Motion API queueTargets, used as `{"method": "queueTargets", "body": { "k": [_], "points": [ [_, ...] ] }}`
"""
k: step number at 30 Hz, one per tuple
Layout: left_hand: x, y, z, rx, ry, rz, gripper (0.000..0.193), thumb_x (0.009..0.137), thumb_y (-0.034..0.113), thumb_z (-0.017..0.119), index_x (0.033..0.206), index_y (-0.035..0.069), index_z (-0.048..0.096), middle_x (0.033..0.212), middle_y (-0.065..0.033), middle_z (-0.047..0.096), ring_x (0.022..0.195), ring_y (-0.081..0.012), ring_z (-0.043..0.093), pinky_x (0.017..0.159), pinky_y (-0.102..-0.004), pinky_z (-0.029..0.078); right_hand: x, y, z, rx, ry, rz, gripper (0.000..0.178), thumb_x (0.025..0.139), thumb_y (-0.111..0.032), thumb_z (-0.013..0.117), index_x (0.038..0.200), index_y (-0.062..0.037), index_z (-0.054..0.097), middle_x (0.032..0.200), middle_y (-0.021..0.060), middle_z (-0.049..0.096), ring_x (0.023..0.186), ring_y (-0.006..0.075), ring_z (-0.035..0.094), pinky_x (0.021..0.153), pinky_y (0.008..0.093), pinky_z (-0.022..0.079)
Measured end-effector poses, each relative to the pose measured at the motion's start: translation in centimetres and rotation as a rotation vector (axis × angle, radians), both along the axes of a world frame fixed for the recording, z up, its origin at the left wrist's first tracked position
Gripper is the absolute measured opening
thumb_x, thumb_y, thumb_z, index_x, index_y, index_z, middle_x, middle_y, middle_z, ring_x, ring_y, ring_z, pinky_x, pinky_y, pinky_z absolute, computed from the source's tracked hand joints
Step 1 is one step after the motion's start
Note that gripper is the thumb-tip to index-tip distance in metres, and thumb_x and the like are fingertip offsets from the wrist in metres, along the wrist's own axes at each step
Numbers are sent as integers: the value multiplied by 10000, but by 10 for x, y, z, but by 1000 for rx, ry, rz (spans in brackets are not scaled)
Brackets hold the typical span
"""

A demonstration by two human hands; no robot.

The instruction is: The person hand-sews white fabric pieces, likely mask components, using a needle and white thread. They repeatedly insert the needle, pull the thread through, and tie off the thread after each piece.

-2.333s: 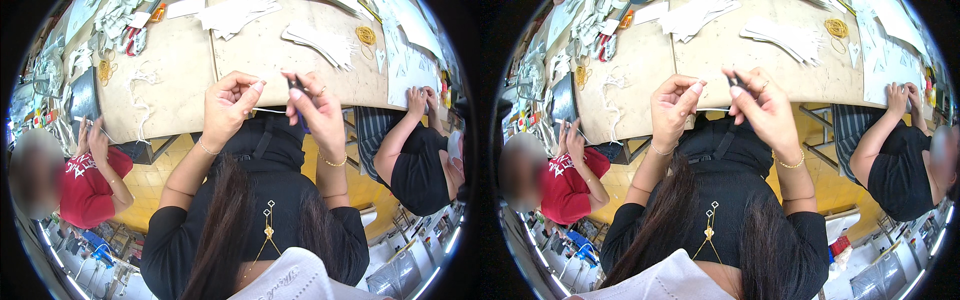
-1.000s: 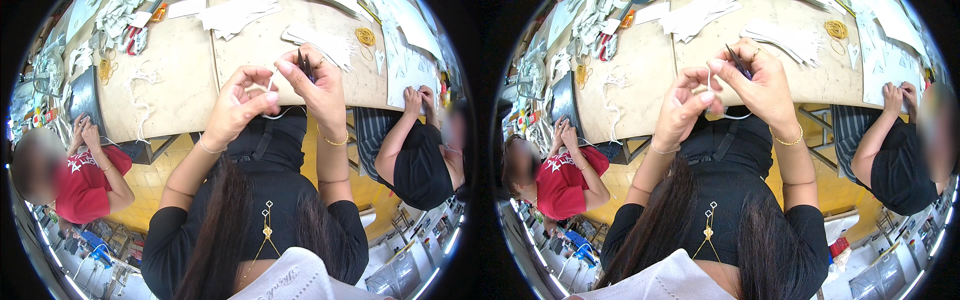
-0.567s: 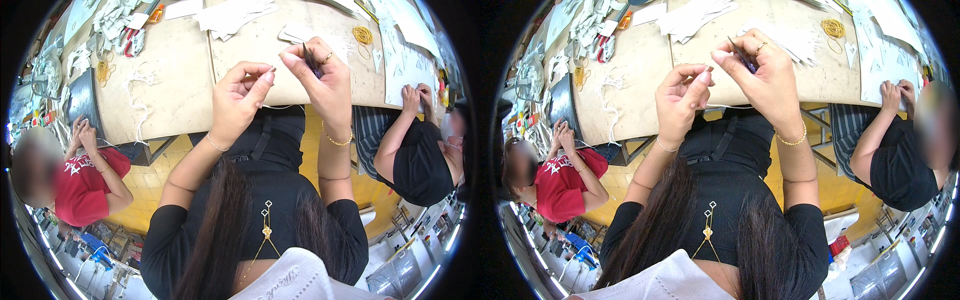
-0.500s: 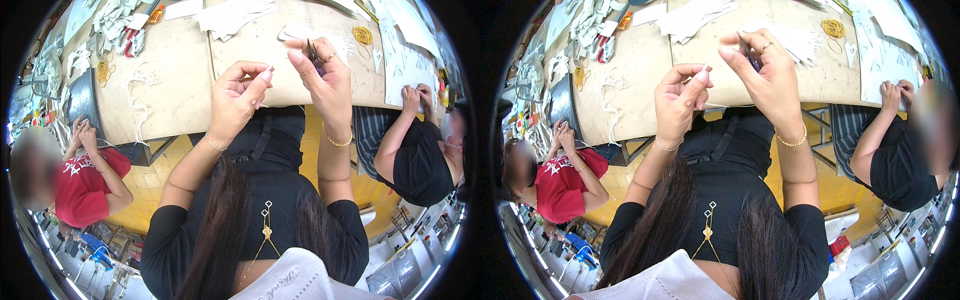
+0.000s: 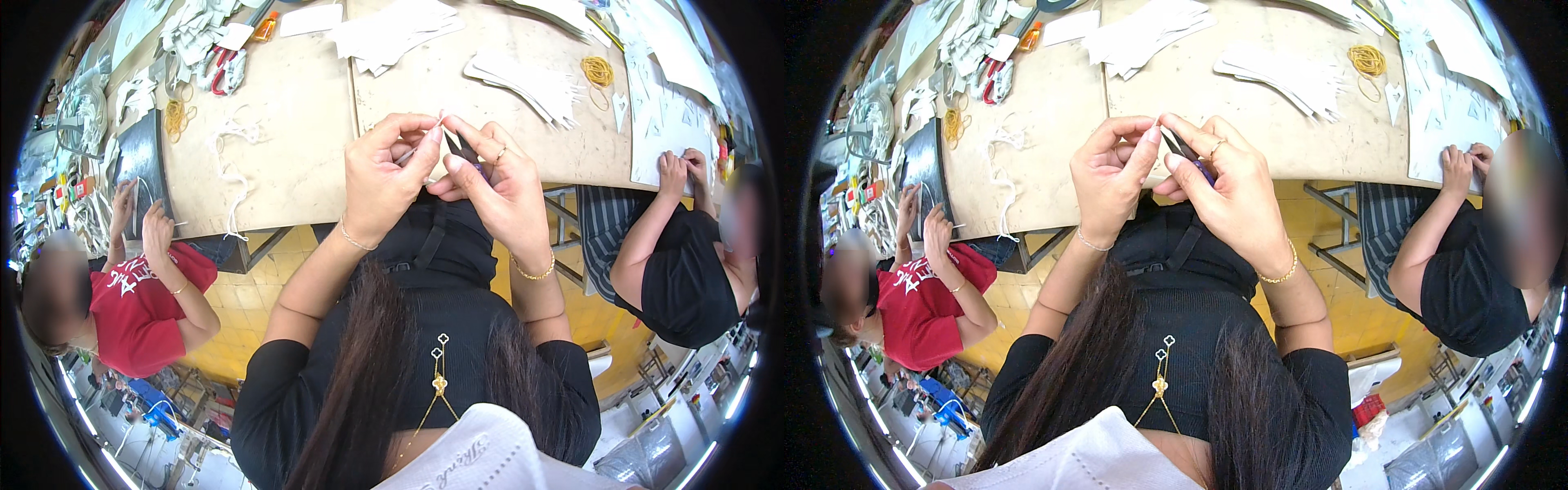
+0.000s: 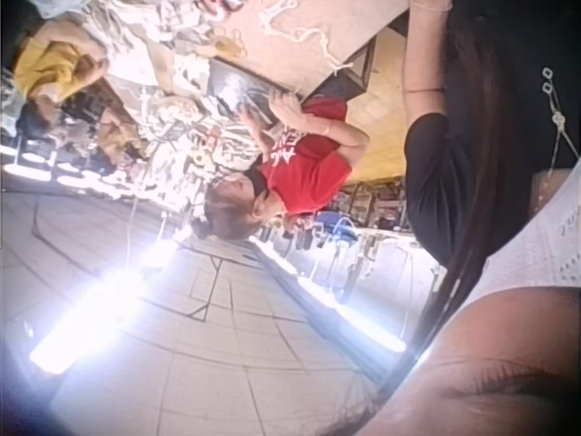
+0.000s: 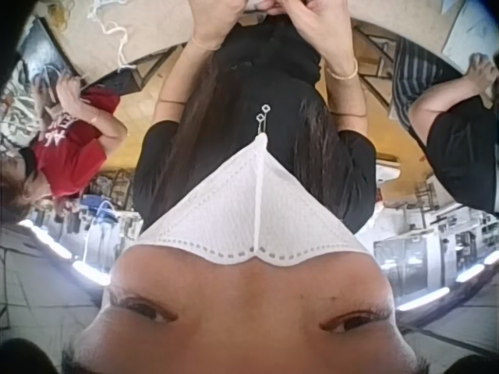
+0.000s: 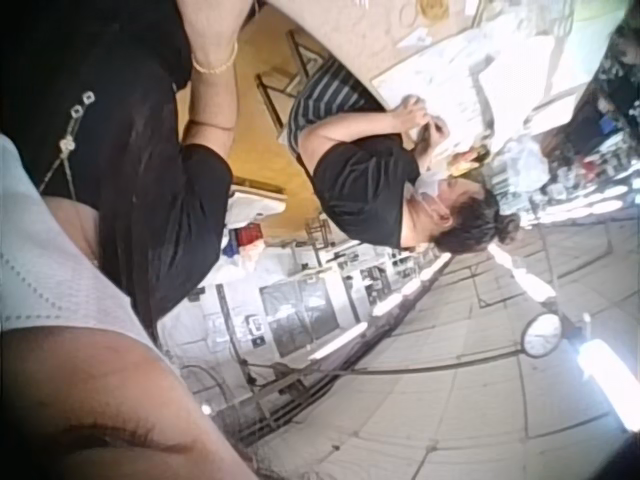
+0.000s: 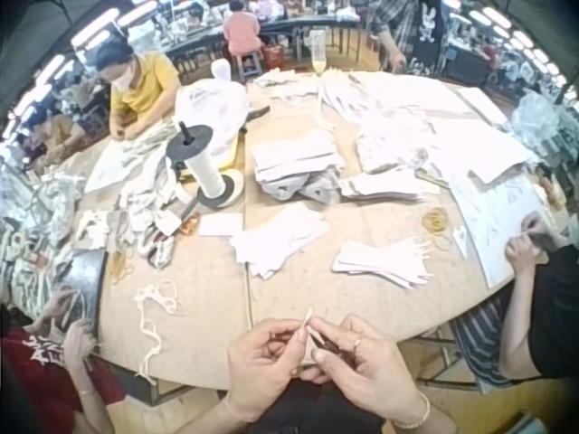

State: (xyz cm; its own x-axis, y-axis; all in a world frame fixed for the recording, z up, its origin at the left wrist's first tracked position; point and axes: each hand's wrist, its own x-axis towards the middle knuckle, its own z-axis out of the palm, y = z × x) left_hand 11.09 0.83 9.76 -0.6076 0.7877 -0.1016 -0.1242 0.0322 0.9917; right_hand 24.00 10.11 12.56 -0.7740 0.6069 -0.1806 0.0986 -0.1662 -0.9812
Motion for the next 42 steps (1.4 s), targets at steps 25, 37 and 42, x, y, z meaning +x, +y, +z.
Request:
{"method": "queueTargets", "body": {
  "k": [25, 37, 42],
  "points": [
    [1, -3, -6, 25, 537, 2, 101, 900, -15, 710, 999, -15, 729, 765, -19, 651, 539, -11, 443, 486, -196, 344, -2, 6, -3, -54, -90, -26, 347, 969, 7, 602, 1314, 22, 630, 921, 46, 545, 718, 136, 716, 569, 213, 570],
    [0, -9, -6, 9, -356, -76, 130, 987, 101, 649, 1061, 0, 616, 736, -79, 684, 487, -9, 461, 422, -177, 297, 6, 17, -20, 24, -40, -194, 166, 960, -122, 705, 1082, -11, 717, 854, -23, 590, 644, 14, 494, 564, 177, 383],
    [-12, -10, -4, 18, -497, -113, 149, 1003, 124, 621, 1106, 18, 606, 840, -99, 705, 683, -99, 649, 580, -207, 473, 2, 9, -36, -12, -50, -190, 157, 971, -145, 692, 1034, -4, 723, 933, -14, 574, 705, 38, 495, 601, 190, 385]
  ]
}}
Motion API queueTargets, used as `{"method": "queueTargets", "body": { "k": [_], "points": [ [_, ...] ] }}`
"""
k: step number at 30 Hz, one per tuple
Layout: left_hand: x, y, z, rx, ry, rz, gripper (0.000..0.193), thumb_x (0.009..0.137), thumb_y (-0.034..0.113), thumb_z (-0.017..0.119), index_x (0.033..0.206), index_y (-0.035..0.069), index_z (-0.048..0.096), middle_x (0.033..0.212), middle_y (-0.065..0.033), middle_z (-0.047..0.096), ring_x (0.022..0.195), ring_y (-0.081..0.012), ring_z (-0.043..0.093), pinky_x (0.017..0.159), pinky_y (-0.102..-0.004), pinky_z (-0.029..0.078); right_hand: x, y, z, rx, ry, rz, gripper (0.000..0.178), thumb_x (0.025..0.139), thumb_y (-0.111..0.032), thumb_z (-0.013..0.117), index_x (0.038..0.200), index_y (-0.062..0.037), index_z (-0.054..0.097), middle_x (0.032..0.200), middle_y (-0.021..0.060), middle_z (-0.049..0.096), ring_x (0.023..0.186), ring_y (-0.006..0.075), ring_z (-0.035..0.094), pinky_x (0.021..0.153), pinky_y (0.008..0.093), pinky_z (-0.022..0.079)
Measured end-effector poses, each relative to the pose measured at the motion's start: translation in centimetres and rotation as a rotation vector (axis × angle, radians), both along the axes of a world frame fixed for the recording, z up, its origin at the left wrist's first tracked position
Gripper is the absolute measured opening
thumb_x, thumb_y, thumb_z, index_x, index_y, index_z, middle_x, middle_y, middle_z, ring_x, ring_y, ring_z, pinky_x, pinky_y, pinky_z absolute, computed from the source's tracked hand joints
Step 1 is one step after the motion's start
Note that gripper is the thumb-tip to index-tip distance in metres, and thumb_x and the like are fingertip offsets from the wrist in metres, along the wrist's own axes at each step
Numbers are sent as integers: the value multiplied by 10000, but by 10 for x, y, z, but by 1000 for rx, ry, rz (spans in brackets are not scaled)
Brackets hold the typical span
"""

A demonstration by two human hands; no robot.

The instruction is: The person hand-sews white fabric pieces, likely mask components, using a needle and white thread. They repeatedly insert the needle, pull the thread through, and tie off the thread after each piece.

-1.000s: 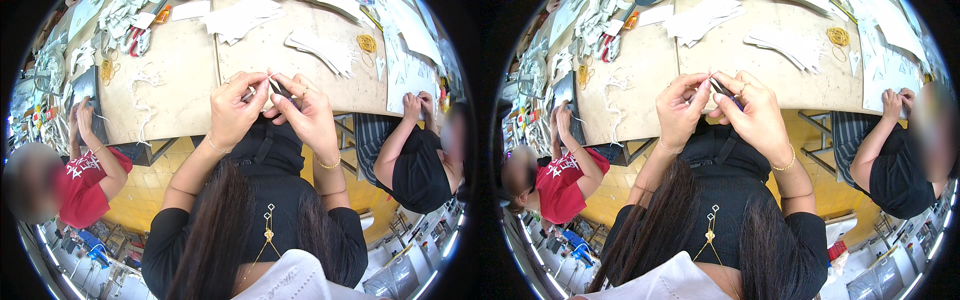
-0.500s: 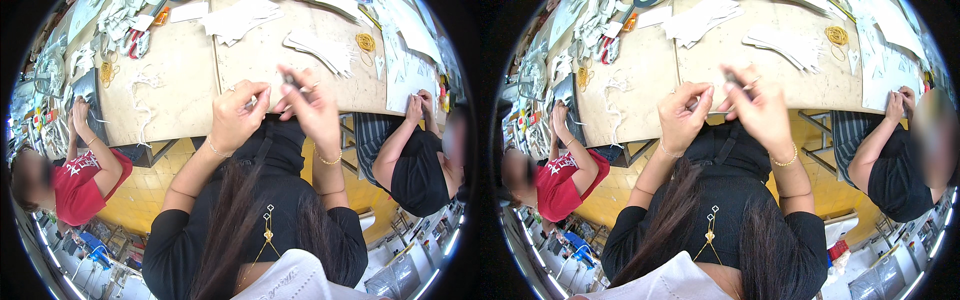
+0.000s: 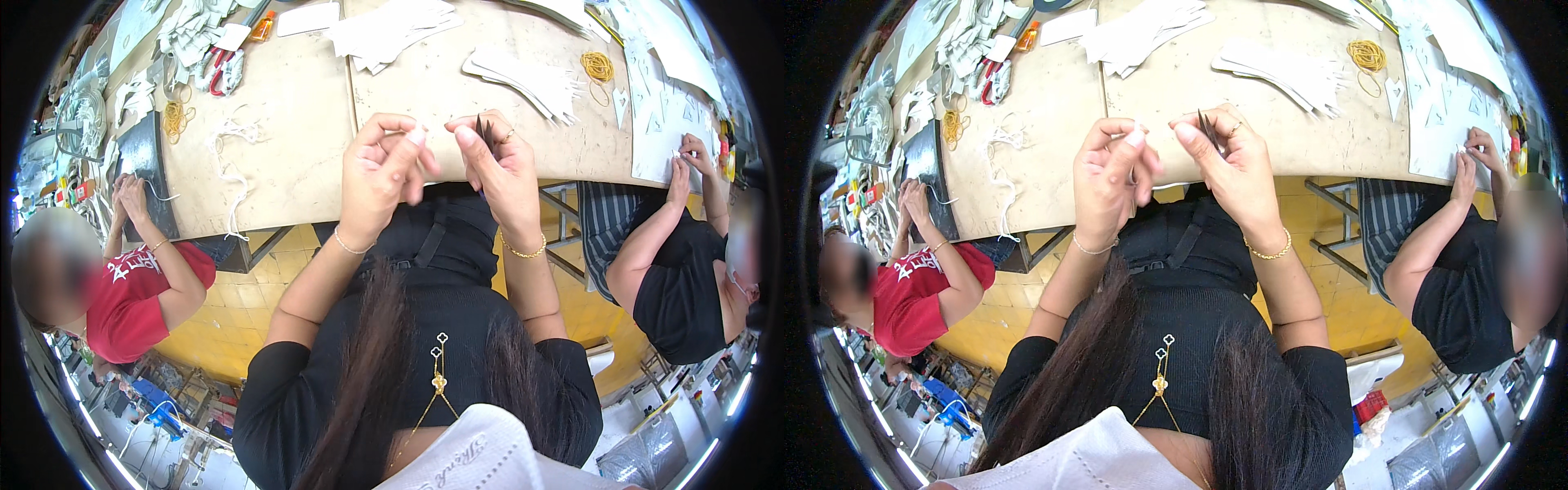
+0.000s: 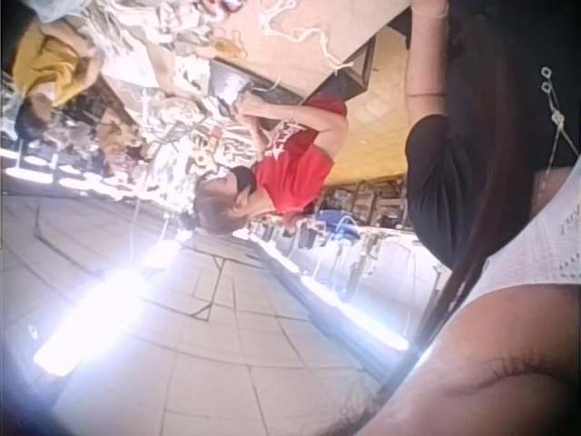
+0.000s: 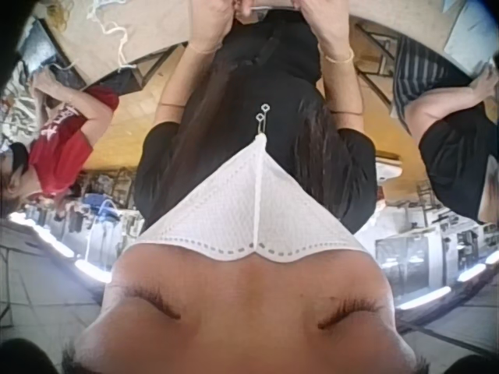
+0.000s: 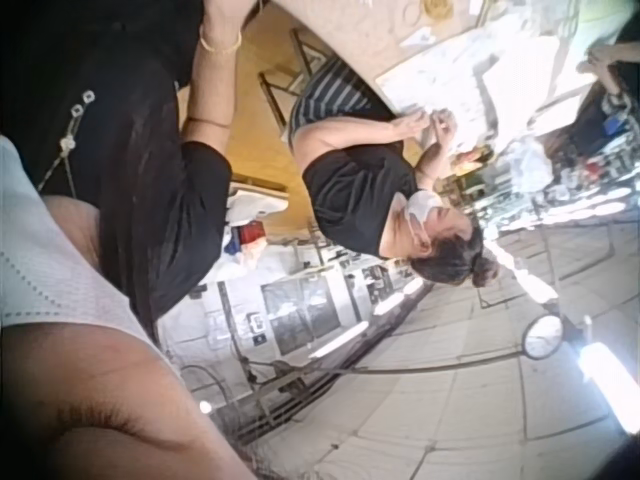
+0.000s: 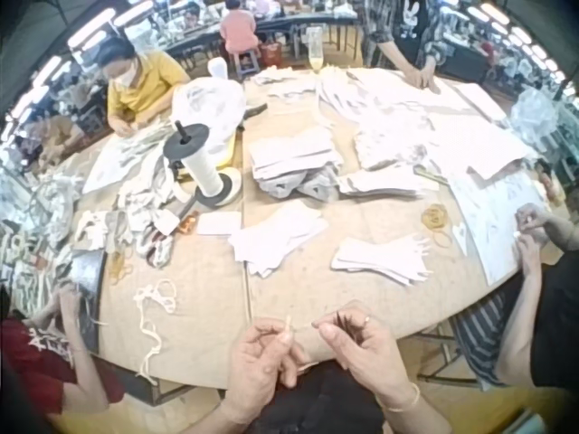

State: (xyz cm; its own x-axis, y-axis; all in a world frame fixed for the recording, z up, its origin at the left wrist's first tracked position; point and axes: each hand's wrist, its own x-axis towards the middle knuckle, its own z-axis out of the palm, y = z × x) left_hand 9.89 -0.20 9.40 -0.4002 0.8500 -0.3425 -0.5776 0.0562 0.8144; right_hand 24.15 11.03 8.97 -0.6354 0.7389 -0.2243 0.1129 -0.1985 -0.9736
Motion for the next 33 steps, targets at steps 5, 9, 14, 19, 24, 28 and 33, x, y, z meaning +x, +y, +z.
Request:
{"method": "queueTargets", "body": {
  "k": [5, 9, 14, 19, 24, 28, 33],
  "points": [
    [-6, 7, -13, 253, -359, 260, 141, 1000, 171, 619, 1111, 85, 619, 1222, -163, 641, 1203, -256, 587, 1004, -437, 494, -16, -13, -13, 373, 17, -102, 147, 978, -127, 675, 1058, -20, 736, 1012, 5, 570, 721, 41, 504, 550, 168, 383],
    [-14, 3, -17, 245, -603, 282, 165, 982, 198, 653, 1116, 106, 625, 1287, -133, 606, 1302, -256, 521, 1051, -479, 479, -31, -16, -12, 397, 63, -22, 209, 848, -86, 790, 1046, -24, 767, 970, 69, 624, 859, 141, 607, 726, 267, 498],
    [-8, 5, -20, 196, -591, 323, 205, 961, 192, 687, 1132, 93, 630, 1248, -117, 624, 1206, -226, 565, 1003, -428, 497, -51, -15, -7, 474, 41, 75, 241, 836, -102, 809, 1052, -14, 750, 927, 41, 648, 792, 106, 589, 677, 245, 487],
    [-4, 7, -19, 239, -607, 326, 185, 946, 164, 699, 1096, 71, 640, 1208, -98, 634, 1067, -190, 601, 948, -390, 505, -57, -18, -9, 322, -26, 104, 187, 874, -92, 781, 1027, -5, 718, 817, -6, 658, 744, 61, 594, 643, 216, 486],
    [-9, 10, -29, 226, -555, 343, 140, 957, 154, 683, 1051, 55, 648, 1106, -77, 663, 994, -174, 605, 890, -344, 488, -49, -8, -9, 45, -10, 151, 125, 926, -124, 738, 959, -13, 691, 777, -20, 643, 679, 30, 555, 555, 184, 444],
    [-16, 15, -44, 261, -362, 253, 108, 978, 154, 656, 1008, 50, 657, 1019, -47, 675, 972, -173, 602, 868, -332, 468, -26, 3, -7, 108, -141, 148, 144, 908, -113, 748, 879, 10, 680, 709, -18, 614, 668, 40, 516, 610, 211, 435],
    [-91, 58, -67, -35, 1129, 285, 280, 925, 225, 720, 1128, 34, 689, 1035, -98, 675, 950, -237, 616, 919, -360, 454, 25, 28, -3, 108, -131, 16, 93, 915, -75, 735, 920, 11, 700, 775, -5, 639, 653, 54, 569, 598, 208, 467]
  ]
}}
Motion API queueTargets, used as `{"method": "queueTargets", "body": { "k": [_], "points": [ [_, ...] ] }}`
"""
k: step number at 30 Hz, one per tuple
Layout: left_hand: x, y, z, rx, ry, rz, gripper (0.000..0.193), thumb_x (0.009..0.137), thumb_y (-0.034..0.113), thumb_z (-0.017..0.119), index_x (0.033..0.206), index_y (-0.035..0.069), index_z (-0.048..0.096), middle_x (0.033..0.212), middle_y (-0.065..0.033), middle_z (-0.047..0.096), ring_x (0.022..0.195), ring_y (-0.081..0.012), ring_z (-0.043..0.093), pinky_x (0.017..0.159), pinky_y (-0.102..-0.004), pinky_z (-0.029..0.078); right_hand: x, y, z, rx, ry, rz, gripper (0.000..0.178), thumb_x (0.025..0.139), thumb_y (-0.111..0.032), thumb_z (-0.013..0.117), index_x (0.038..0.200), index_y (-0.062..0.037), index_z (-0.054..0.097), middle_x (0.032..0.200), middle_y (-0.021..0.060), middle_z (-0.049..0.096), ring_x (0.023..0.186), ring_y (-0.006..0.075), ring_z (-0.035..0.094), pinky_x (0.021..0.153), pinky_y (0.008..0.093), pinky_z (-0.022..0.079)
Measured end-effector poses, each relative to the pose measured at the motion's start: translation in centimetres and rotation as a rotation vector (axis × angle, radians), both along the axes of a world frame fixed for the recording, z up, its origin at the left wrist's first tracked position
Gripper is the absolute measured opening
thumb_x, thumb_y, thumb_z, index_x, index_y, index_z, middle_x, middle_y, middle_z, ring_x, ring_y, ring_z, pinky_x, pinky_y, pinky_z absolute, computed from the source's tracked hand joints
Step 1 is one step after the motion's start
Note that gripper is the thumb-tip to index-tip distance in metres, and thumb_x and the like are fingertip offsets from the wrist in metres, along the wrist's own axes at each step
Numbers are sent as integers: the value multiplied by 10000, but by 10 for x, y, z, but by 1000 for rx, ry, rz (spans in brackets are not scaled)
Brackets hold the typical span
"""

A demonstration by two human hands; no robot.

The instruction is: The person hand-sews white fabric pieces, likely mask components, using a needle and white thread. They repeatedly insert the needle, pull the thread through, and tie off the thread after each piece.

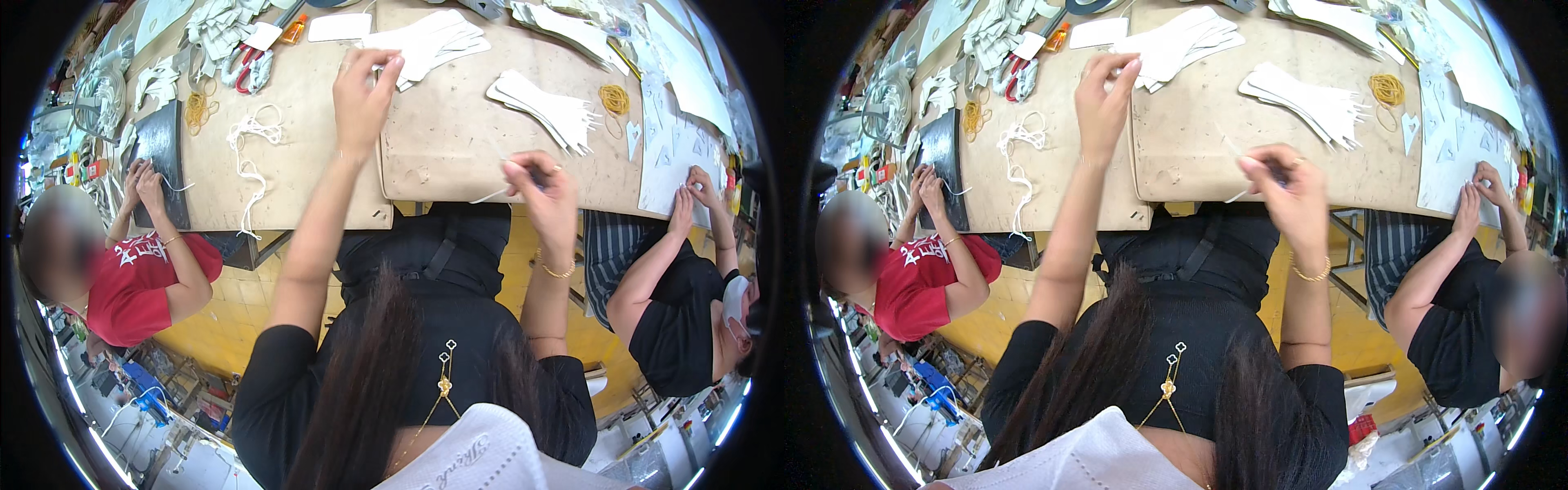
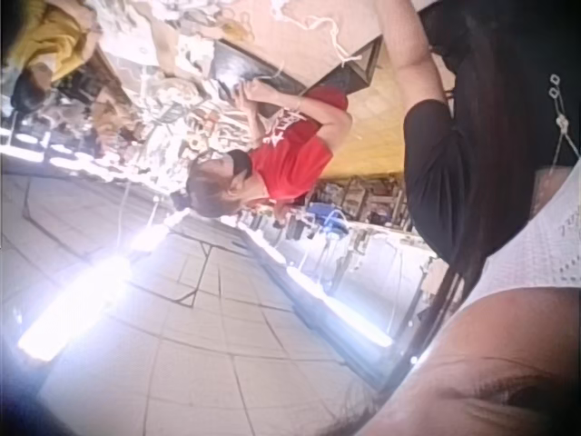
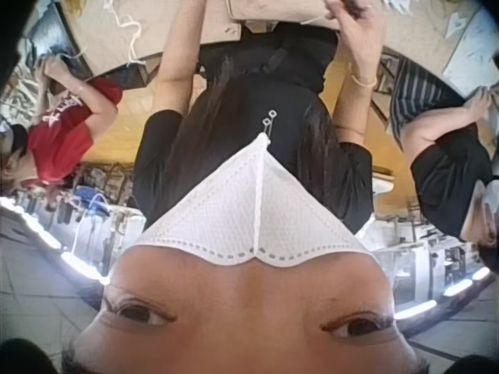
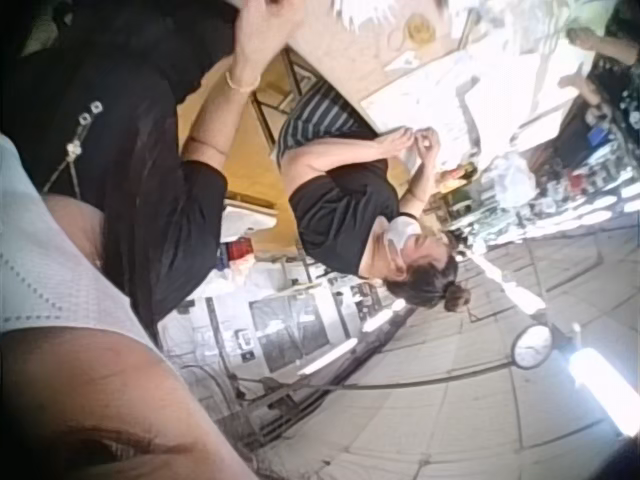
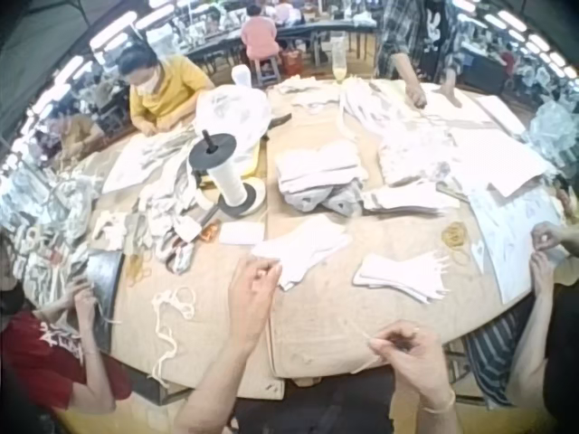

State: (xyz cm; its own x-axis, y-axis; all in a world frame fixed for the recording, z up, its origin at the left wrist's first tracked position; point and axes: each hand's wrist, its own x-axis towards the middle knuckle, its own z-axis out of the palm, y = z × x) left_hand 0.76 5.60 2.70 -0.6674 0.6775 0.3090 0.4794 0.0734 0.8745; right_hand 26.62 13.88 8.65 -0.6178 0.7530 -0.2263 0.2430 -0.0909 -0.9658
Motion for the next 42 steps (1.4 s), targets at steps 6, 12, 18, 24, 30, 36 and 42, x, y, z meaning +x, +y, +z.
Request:
{"method": "queueTargets", "body": {
  "k": [6, 12, 18, 24, 30, 36, 42],
  "points": [
    [-61, 63, -13, -733, 502, -111, 503, 816, 381, 797, 1185, 49, 717, 1192, -185, 660, 1101, -342, 639, 954, -429, 492, 111, 21, 67, 383, -6, -80, 52, 911, -19, 712, 944, 16, 693, 858, 40, 637, 644, 75, 596, 545, 207, 437],
    [-59, 75, 4, -712, 643, -126, 434, 745, 313, 849, 1072, 50, 738, 1021, -162, 714, 1034, -335, 663, 874, -475, 464, 157, 42, 98, 490, 670, 78, 71, 894, -81, 728, 926, -61, 668, 868, 69, 582, 476, 128, 516, 499, 220, 383],
    [-55, 79, 1, -699, 591, -133, 342, 766, 214, 827, 1054, 52, 739, 1014, -180, 723, 1011, -328, 678, 865, -486, 476, 4, 63, 21, 164, 180, 404, 100, 927, -116, 700, 931, -18, 685, 1331, 128, 607, 667, 104, 620, 528, 178, 483],
    [-67, 81, 12, -772, 335, -264, 351, 830, 222, 746, 1129, 40, 725, 1040, -221, 722, 974, -381, 690, 852, -441, 521, -122, 49, -53, 813, -185, 592, 173, 882, -146, 677, 1008, -31, 703, 1525, 123, 470, 831, 228, 724, 736, 369, 584],
    [-94, 40, 45, -506, -171, -521, 364, 960, 334, 659, 1100, 1, 702, 940, -29, 714, 853, -150, 652, 784, -325, 503, -126, 51, -44, 515, -293, 667, 208, 871, -131, 659, 1037, -11, 697, 1564, 134, 421, 656, 234, 700, 726, 383, 581],
    [-59, -15, 86, -441, -550, -798, 259, 922, 174, 711, 1111, -2, 693, 1002, -27, 694, 914, -102, 633, 803, -263, 500, -81, 79, -42, -115, 23, 313, 94, 937, -116, 658, 1003, -55, 686, 915, 66, 706, 569, 46, 603, 438, 203, 408],
    [36, -37, 24, -504, 472, -553, 261, 861, 164, 741, 1101, 74, 690, 1101, -84, 647, 1084, -261, 590, 984, -406, 416, 90, 80, 2, -203, 1025, 148, 109, 928, -16, 586, 826, -55, 585, 685, 29, 553, 354, 57, 396, 337, 192, 285]
  ]
}}
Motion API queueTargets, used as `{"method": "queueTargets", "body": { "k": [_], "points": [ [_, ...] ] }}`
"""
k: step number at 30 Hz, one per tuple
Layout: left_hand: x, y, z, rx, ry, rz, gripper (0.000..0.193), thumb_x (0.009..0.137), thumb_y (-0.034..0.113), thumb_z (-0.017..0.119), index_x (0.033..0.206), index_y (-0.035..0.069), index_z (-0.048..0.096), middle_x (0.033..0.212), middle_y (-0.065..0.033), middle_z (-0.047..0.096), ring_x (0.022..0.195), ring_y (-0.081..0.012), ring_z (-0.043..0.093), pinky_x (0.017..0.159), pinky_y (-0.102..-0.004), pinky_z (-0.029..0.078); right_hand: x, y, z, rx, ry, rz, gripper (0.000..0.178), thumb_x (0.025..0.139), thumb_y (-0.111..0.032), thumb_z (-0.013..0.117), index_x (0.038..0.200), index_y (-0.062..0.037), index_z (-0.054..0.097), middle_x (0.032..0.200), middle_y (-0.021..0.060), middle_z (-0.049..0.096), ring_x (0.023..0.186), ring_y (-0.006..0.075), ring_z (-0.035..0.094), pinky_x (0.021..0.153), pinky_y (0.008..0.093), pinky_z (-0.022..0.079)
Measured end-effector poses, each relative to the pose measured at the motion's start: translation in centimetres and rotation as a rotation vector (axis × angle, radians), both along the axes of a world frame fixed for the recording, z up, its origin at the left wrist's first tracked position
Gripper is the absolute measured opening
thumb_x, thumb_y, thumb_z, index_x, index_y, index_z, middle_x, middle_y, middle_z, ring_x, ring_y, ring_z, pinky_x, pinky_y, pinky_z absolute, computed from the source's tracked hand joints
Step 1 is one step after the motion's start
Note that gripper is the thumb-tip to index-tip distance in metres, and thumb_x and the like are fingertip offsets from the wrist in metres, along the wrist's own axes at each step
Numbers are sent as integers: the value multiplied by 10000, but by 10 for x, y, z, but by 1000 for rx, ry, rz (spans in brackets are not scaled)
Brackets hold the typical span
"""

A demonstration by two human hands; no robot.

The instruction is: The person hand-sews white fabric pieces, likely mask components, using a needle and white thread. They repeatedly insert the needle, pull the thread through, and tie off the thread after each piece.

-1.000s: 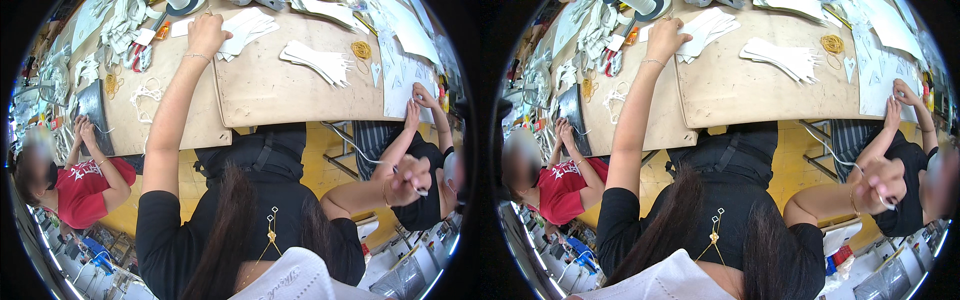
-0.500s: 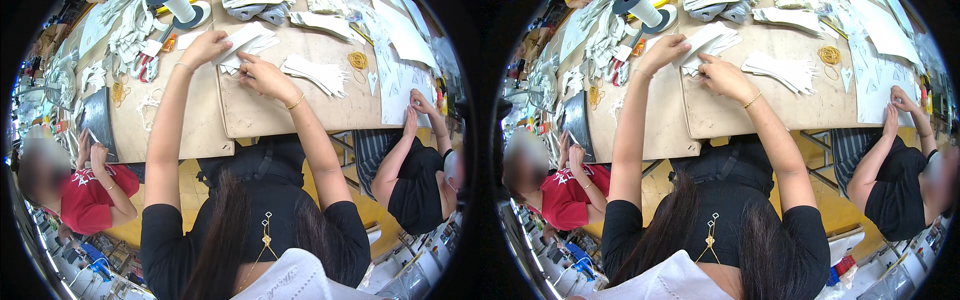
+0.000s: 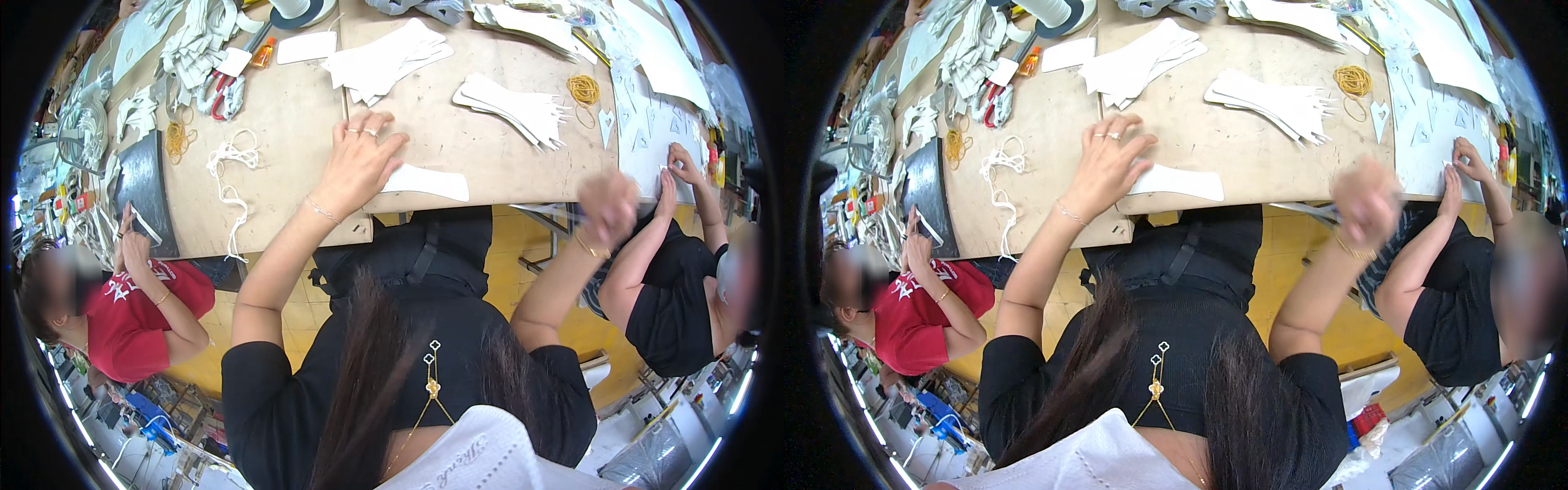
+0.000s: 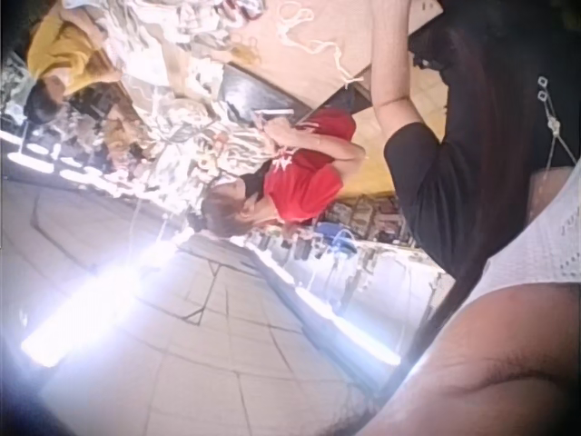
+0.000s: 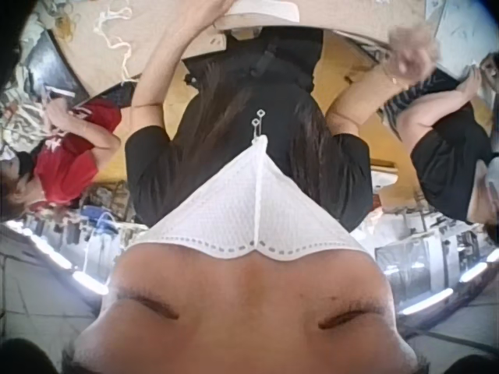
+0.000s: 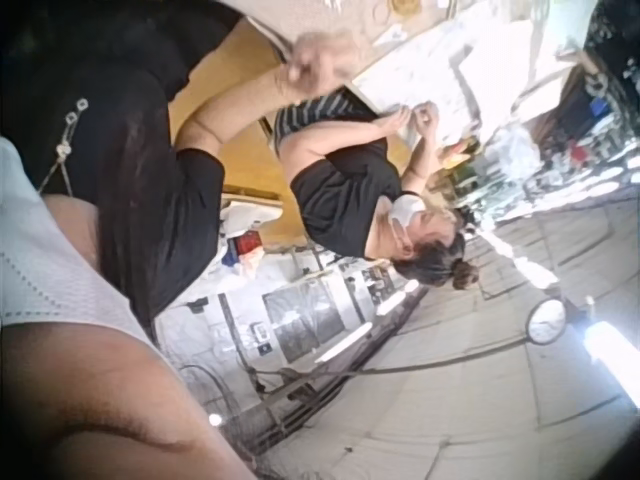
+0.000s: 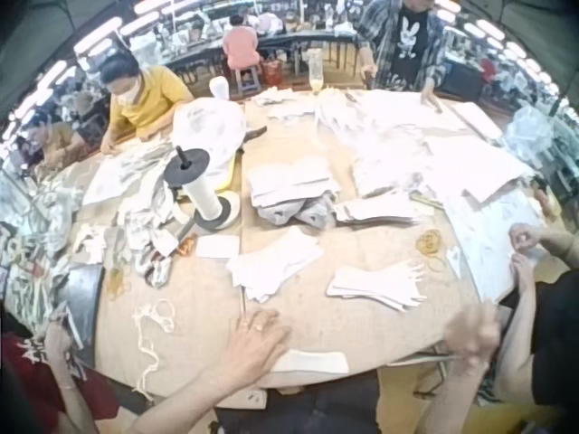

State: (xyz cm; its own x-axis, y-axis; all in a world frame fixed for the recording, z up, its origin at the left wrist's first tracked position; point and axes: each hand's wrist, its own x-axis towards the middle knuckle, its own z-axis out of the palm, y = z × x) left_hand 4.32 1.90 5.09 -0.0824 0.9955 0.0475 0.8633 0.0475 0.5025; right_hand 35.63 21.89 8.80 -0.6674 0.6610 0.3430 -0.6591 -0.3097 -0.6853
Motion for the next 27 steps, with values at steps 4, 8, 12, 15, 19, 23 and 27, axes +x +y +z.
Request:
{"method": "queueTargets", "body": {
  "k": [4, 8, 12, 15, 19, 23, 27],
  "points": [
    [24, -31, -28, 161, 83, 124, 277, 864, 182, 729, 1116, 76, 687, 1174, -108, 611, 1148, -303, 549, 1004, -460, 375, 41, -1, 34, 175, 199, 227, 538, 882, -100, 775, 1317, 67, 507, 690, 58, 669, 390, 102, 575, 365, 189, 347],
    [57, -59, -40, 133, 127, 140, 441, 875, 205, 726, 1274, 45, 629, 1379, -172, 548, 1312, -347, 489, 1064, -483, 383, -12, -40, 25, 59, -660, 44, 112, 925, -85, 678, 873, 8, 641, 676, 31, 600, 395, 24, 368, 360, 209, 287],
    [66, -64, -52, 145, 102, 171, 488, 890, 207, 714, 1327, 27, 596, 1450, -180, 511, 1379, -344, 448, 1111, -498, 361, -119, -73, -32, 57, -1115, 320, 246, 963, -255, 685, 982, -9, 688, 749, 7, 671, 489, 36, 503, 456, 191, 401],
    [57, -66, -55, 197, 102, 230, 457, 879, 159, 719, 1306, 31, 618, 1414, -145, 543, 1334, -311, 489, 1076, -476, 377, -162, -89, -52, 179, -1134, 391, 252, 969, -243, 662, 950, 6, 693, 717, 34, 689, 498, 69, 560, 478, 229, 451],
    [48, -64, -56, 222, 168, 233, 388, 864, 125, 728, 1239, 48, 662, 1309, -72, 608, 1272, -245, 534, 1030, -451, 385, -183, -94, -52, 400, -1337, 291, 237, 949, -202, 653, 892, 23, 702, 670, 84, 704, 513, 122, 637, 518, 277, 512],
    [42, -62, -57, 276, 184, 226, 345, 873, 132, 708, 1205, 45, 667, 1246, -56, 619, 1231, -231, 552, 985, -446, 399, -183, -92, -47, 384, -1417, 282, 227, 933, -185, 652, 869, 27, 702, 672, 95, 713, 542, 136, 678, 538, 280, 535],
    [41, -61, -57, 265, 131, 234, 335, 860, 113, 731, 1186, 62, 679, 1236, -46, 627, 1211, -231, 560, 974, -435, 384, -181, -93, -49, 312, -1418, 254, 231, 931, -177, 647, 873, 42, 692, 682, 99, 719, 567, 139, 698, 541, 271, 544]
  ]
}}
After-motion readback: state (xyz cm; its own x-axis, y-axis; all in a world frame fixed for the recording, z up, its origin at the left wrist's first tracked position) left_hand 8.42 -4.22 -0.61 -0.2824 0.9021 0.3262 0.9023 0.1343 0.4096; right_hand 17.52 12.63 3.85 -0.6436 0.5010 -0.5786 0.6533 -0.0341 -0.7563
